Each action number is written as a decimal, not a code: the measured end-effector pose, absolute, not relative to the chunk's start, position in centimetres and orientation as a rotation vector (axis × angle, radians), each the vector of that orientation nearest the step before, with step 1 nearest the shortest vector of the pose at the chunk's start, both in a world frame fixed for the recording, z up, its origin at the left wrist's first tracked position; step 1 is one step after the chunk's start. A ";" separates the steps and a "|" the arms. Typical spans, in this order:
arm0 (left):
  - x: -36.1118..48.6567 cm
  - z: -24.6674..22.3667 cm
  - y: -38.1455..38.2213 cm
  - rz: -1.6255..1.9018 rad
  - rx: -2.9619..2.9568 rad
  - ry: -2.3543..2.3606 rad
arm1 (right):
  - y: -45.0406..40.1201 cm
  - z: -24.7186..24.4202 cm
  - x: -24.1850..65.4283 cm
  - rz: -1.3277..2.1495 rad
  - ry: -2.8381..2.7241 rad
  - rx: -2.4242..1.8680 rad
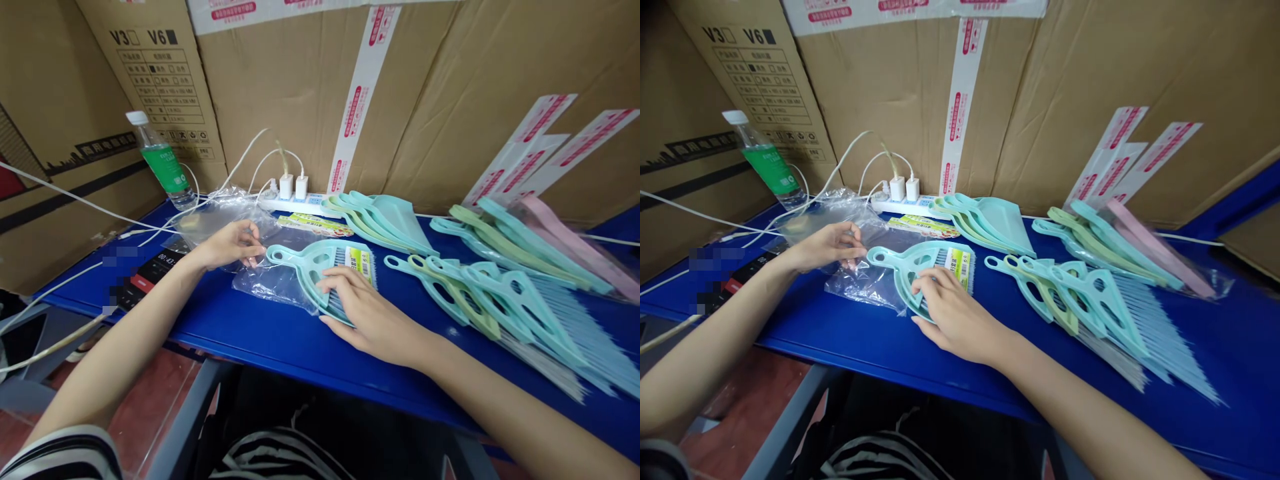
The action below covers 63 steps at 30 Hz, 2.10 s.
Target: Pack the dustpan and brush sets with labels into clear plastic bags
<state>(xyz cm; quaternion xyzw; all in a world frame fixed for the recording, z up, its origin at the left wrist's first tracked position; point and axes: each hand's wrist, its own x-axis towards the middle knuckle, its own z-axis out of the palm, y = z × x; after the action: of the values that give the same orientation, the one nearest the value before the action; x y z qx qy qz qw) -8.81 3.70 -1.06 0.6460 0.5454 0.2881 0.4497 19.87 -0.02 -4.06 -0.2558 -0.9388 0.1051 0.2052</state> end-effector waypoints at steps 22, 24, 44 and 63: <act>-8.5 -1.7 4.0 0.711 1.573 1.364 | 2.9 -3.2 22.7 0.029 -2.379 -1.076; -8.6 -1.7 3.9 0.696 1.572 1.351 | 3.2 -3.6 23.1 0.019 -2.398 -1.139; -9.3 -1.4 3.5 0.633 1.717 1.413 | 2.0 -1.7 23.9 0.019 -2.784 -0.891; -8.8 -0.8 3.2 0.564 1.720 1.573 | -1.1 -1.1 22.5 0.283 -2.901 -0.630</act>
<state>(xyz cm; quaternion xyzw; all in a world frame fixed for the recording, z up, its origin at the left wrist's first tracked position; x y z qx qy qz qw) -8.80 3.24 -0.81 0.6682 0.6110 0.2191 0.3635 22.53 -1.14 -1.10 -0.2105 -0.9697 0.0946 0.0798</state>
